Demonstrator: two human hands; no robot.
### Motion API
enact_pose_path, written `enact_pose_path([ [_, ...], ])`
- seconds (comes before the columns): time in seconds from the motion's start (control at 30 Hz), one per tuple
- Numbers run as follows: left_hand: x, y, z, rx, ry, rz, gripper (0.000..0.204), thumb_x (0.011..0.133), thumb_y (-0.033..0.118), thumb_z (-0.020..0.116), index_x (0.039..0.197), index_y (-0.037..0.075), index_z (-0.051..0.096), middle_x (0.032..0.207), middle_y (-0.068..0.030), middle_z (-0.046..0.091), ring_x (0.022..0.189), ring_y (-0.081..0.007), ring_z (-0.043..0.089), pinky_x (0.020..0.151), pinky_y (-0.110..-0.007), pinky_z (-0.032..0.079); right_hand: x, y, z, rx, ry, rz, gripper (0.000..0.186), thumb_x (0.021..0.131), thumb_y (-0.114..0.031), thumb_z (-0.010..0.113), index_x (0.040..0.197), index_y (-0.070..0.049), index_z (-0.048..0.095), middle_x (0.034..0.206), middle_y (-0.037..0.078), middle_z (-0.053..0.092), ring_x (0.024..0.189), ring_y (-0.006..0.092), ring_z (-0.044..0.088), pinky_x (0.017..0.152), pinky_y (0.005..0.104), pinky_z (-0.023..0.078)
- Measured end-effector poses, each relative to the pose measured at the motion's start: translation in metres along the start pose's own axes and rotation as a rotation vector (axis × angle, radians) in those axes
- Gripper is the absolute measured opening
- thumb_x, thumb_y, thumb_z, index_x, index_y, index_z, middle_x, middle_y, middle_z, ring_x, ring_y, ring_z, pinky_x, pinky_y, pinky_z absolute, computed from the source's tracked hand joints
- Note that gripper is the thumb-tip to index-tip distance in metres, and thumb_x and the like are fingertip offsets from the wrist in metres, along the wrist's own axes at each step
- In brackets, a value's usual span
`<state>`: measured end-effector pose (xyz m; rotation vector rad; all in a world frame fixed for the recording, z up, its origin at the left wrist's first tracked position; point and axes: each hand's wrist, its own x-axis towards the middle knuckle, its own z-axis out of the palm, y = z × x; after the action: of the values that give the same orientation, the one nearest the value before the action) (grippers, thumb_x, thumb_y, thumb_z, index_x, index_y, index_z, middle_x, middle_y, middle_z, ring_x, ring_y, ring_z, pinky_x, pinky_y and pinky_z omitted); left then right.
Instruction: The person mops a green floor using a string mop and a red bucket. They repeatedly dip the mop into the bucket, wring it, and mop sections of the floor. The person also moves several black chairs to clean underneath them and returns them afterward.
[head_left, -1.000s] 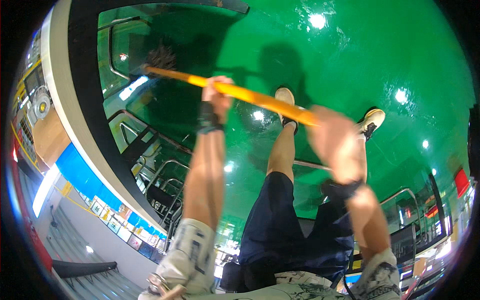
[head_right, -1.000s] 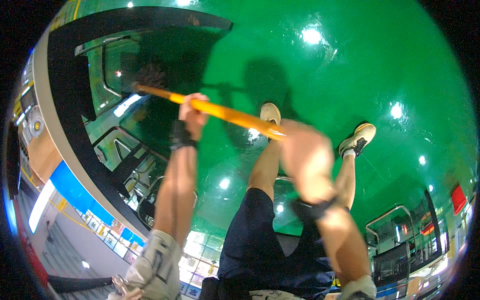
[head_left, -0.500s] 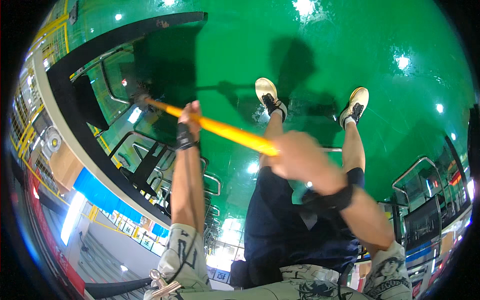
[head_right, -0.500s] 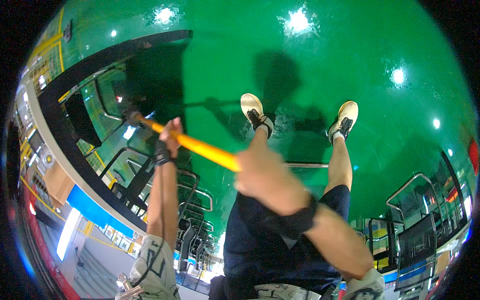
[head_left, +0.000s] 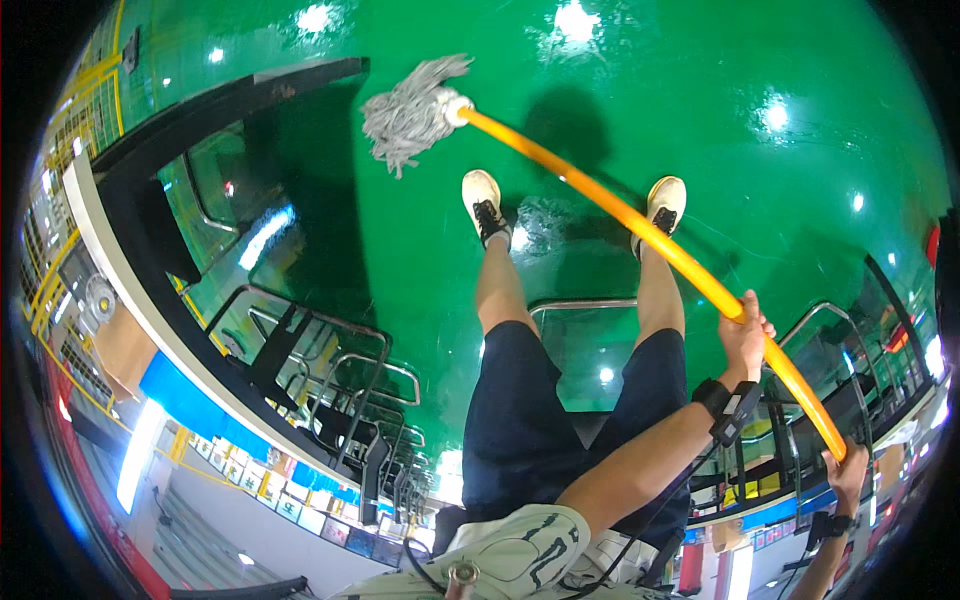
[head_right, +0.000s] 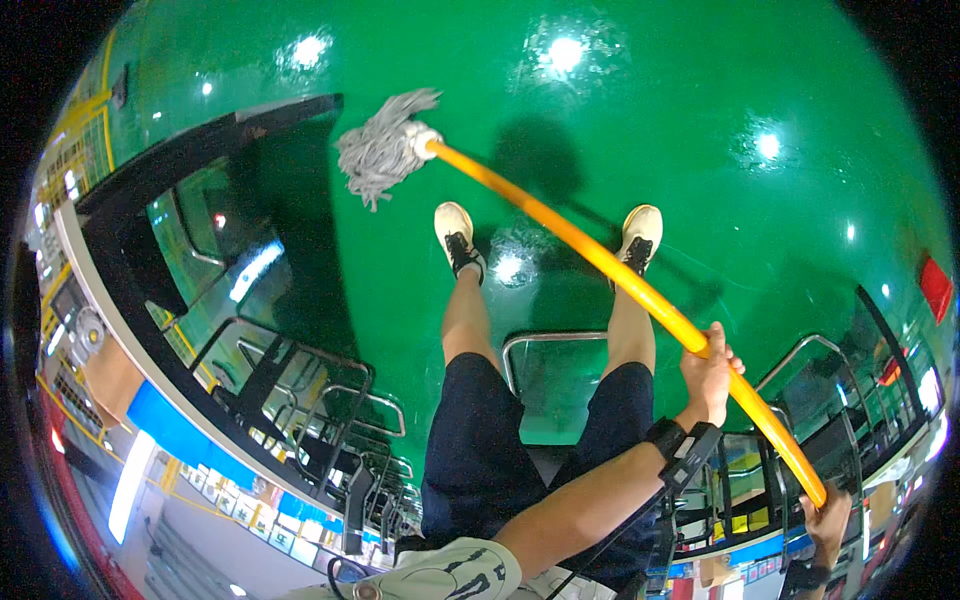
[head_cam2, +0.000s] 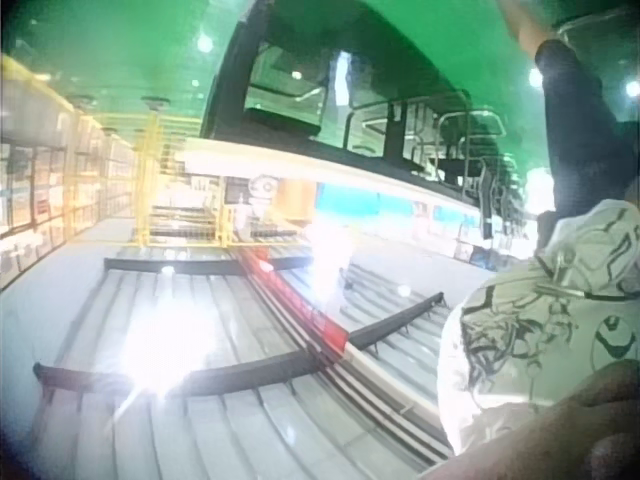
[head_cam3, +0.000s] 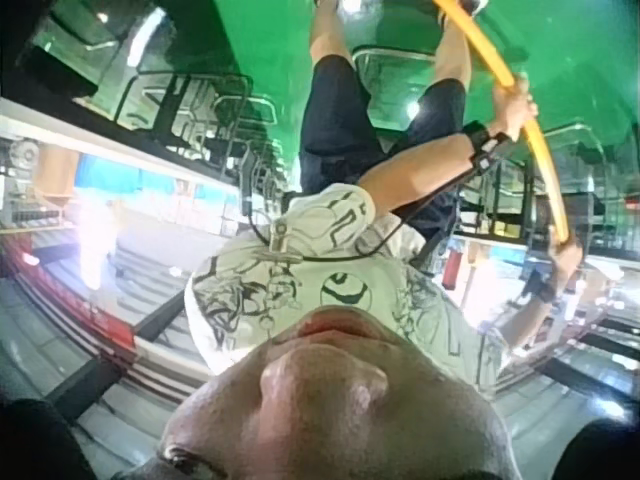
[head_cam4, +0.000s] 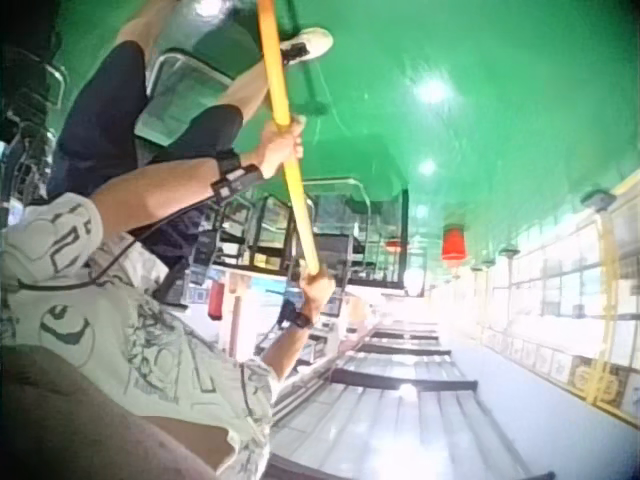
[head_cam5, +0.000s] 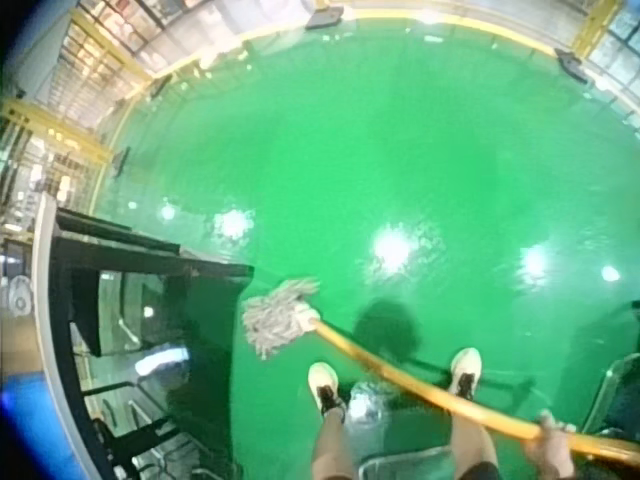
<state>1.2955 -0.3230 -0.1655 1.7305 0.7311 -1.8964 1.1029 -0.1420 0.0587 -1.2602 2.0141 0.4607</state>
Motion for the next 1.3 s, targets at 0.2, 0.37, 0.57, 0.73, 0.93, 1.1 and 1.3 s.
enact_pose_path([
  [0.2, 0.026, 0.144, -0.021, 0.258, -0.108, 0.285, 0.022, 0.097, 0.023, 0.052, 0.079, 0.011, 0.046, 0.059, 0.0006, 0.045, 0.044, -0.0114, 0.048, 0.041, -0.027, 0.045, 0.062, -0.142, -0.008, -0.201, 0.033, -0.121, 0.051, 0.083, -0.051, 0.062, 0.072, -0.002, 0.057, 0.064, 0.018, 0.055, 0.060, 0.0390, 0.053, 0.058, 0.0463, 0.040],
  [0.37, 0.084, 0.391, -0.087, 0.265, 0.133, 0.512, 0.024, 0.089, 0.015, 0.051, 0.066, 0.010, 0.047, 0.048, -0.0014, 0.045, 0.038, -0.0164, 0.049, 0.034, -0.032, 0.043, 0.150, -0.365, 0.061, 0.168, -0.101, -0.050, 0.050, 0.077, -0.049, 0.070, 0.072, 0.000, 0.062, 0.061, 0.019, 0.059, 0.060, 0.0399, 0.060, 0.053, 0.0460, 0.047],
  [0.57, 0.111, 0.694, -0.137, 0.579, 0.091, 0.805, 0.034, 0.087, 0.036, 0.066, 0.098, 0.008, 0.052, 0.075, -0.0084, 0.058, 0.063, -0.0200, 0.058, 0.055, -0.034, 0.051, 0.300, -0.602, 0.087, 0.666, -0.207, -0.394, 0.041, 0.083, -0.041, 0.065, 0.086, -0.001, 0.059, 0.068, 0.020, 0.061, 0.069, 0.0373, 0.062, 0.059, 0.0471, 0.048],
  [0.73, 0.072, 0.755, -0.124, 0.683, 0.168, 0.696, 0.036, 0.079, 0.037, 0.072, 0.091, 0.010, 0.052, 0.075, -0.0031, 0.056, 0.069, -0.0180, 0.058, 0.064, -0.032, 0.049, 0.320, -0.656, 0.060, 0.941, -0.088, -0.454, 0.029, 0.086, -0.028, 0.061, 0.079, 0.000, 0.055, 0.066, 0.018, 0.062, 0.065, 0.0346, 0.064, 0.060, 0.0452, 0.051],
  [0.93, 0.100, 0.544, -0.129, 0.878, 0.561, 1.328, 0.066, 0.077, 0.026, 0.077, 0.115, -0.009, 0.037, 0.077, -0.0104, 0.056, 0.067, -0.0213, 0.057, 0.063, -0.035, 0.050, 0.247, -0.470, 0.080, 0.773, -0.135, -0.393, 0.023, 0.085, -0.026, 0.061, 0.092, -0.004, 0.058, 0.072, 0.018, 0.061, 0.068, 0.0397, 0.062, 0.061, 0.0494, 0.048],
  [1.1, 0.103, 0.233, -0.119, 0.441, 0.071, 0.930, 0.018, 0.095, 0.016, 0.052, 0.098, 0.008, 0.036, 0.077, -0.0062, 0.051, 0.055, -0.0140, 0.053, 0.048, -0.029, 0.047, 0.163, -0.240, 0.067, 0.420, -0.277, -0.213, 0.029, 0.084, -0.031, 0.066, 0.087, -0.003, 0.060, 0.069, 0.019, 0.062, 0.063, 0.0375, 0.061, 0.055, 0.0436, 0.047],
  [1.3, 0.030, 0.005, -0.022, 0.122, -0.105, 0.193, 0.022, 0.098, 0.024, 0.049, 0.101, 0.005, 0.039, 0.070, -0.0057, 0.050, 0.058, -0.0154, 0.055, 0.050, -0.034, 0.052, 0.073, -0.017, 0.015, -0.009, -0.055, 0.142, 0.065, 0.072, -0.064, 0.068, 0.064, -0.001, 0.053, 0.050, 0.009, 0.046, 0.047, 0.0190, 0.046, 0.044, 0.0369, 0.035],
])
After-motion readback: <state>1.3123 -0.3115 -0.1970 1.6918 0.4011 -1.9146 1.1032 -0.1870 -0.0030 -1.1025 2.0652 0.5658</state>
